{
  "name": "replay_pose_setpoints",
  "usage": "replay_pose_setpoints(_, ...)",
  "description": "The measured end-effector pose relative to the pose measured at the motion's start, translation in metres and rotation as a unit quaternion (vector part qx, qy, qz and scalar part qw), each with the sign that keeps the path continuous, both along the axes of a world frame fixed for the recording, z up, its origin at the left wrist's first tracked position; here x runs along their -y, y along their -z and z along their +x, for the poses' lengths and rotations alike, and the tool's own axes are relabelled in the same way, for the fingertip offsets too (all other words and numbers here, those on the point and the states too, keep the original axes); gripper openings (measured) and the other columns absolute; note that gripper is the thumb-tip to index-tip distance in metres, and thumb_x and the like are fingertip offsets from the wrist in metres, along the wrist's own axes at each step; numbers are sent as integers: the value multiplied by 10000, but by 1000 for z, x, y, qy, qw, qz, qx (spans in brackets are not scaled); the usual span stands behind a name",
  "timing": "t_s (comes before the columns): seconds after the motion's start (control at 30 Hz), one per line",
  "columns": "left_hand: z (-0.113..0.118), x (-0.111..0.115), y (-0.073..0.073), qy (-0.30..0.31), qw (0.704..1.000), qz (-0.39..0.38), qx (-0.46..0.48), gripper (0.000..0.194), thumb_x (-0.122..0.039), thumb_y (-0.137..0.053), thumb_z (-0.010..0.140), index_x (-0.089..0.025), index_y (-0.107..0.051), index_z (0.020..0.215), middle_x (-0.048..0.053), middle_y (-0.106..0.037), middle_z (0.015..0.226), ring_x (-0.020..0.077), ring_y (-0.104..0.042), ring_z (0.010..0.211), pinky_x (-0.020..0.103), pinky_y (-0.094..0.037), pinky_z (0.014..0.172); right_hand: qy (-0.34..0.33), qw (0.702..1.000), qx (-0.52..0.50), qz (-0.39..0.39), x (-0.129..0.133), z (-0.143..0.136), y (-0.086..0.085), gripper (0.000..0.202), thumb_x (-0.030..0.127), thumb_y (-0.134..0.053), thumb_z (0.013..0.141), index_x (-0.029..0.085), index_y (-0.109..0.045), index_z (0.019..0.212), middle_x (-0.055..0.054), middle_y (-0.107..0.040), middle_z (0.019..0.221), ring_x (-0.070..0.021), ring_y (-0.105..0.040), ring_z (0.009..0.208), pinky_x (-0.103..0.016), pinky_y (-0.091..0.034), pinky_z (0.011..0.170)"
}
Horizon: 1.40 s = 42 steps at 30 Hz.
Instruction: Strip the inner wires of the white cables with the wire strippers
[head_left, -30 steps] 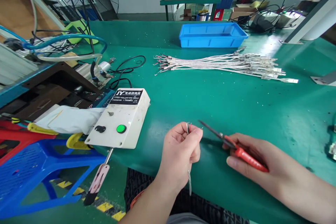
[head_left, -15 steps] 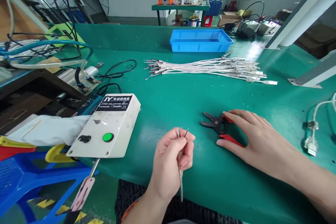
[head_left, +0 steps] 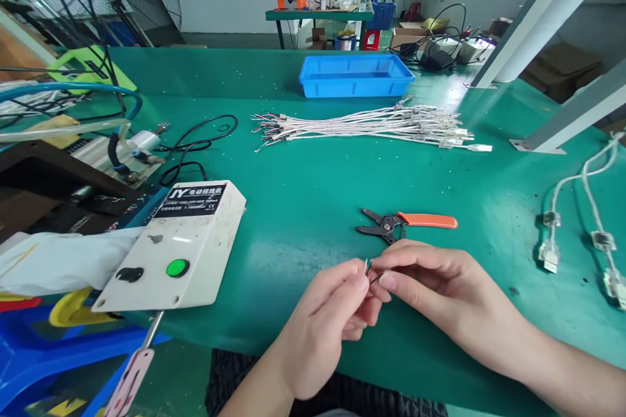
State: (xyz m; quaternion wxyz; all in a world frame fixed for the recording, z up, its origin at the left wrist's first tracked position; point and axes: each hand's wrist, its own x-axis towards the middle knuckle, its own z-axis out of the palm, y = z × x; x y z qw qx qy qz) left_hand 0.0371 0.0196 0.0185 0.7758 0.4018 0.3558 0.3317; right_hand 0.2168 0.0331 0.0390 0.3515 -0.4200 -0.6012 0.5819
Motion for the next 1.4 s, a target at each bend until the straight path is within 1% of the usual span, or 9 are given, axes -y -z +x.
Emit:
replay_pose_setpoints(0.3,0,-1,2,21,998,46,-47,372,-436,-350,1007,-154,-505,821,19,-443,748,101,-271,588,279,-216,530,-5,994,-85,-71,0,1,10,107,262,-670,881,241,-772,902,-31,-687,797,-161,-671,743,-312,-577,746)
replay_pose_setpoints(0.47,4,-1,-1,52,987,93,-123,407,-446,-390,989,-149,-523,744,15,-491,657,100,-468,563,243,-360,554,24,993,-95,-71,-4,1,8,132,268,-683,870,197,-732,771,-7,-631,746,-115,-628,698,-238,-537,700)
replay_pose_setpoints(0.6,10,0,-2,-18,988,35,-147,189,-350,-615,880,-168,-566,883,2,-588,699,122,-613,569,213,-457,545,81,991,-88,-61,-8,2,6,91,251,-762,791,187,-730,734,-2,-656,754,-98,-593,688,-185,-502,651)
replay_pose_setpoints(0.7,10,-1,-4,-54,982,47,-172,238,-375,-555,919,-151,-634,902,48,-669,752,124,-634,551,218,-478,548,101,983,-115,-101,-9,2,6,84,274,-777,780,200,-746,807,-1,-691,772,-89,-586,673,-172,-495,629)
replay_pose_setpoints(0.8,7,-2,-6,-18,986,73,-147,347,-412,-478,961,-132,-662,869,82,-704,819,118,-643,529,227,-468,562,63,975,-137,-162,-8,1,7,123,285,-778,783,217,-760,884,7,-693,772,-85,-585,683,-183,-500,669)
replay_pose_setpoints(0.9,4,-2,-5,23,991,78,-107,372,-422,-421,987,-133,-634,891,90,-712,894,91,-605,488,231,-436,532,31,977,-135,-162,-7,0,8,63,263,-753,809,208,-772,785,13,-650,758,-77,-566,700,-180,-482,694)
replay_pose_setpoints(1.0,3,-1,-1,26,991,77,-102,369,-440,-408,992,-137,-600,905,63,-692,795,57,-468,431,219,-333,453,23,983,-137,-122,-6,-1,10,148,253,-712,849,201,-765,721,18,-584,707,-68,-531,673,-176,-453,664)
replay_pose_setpoints(1.17,2,0,2,33,988,100,-113,421,-460,-404,995,-141,-521,746,-24,-464,596,51,-288,484,217,-239,456,47,985,-141,-90,-6,-2,11,184,268,-713,852,192,-743,687,9,-587,641,-83,-510,663,-196,-444,675)
replay_pose_setpoints(1.4,3,2,5,26,991,82,-104,324,-467,-374,1004,-182,-482,891,-48,-309,659,63,-212,525,220,-210,474,69,981,-154,-94,-5,1,12,158,277,-712,853,195,-724,719,5,-635,686,-91,-505,654,-210,-422,615)
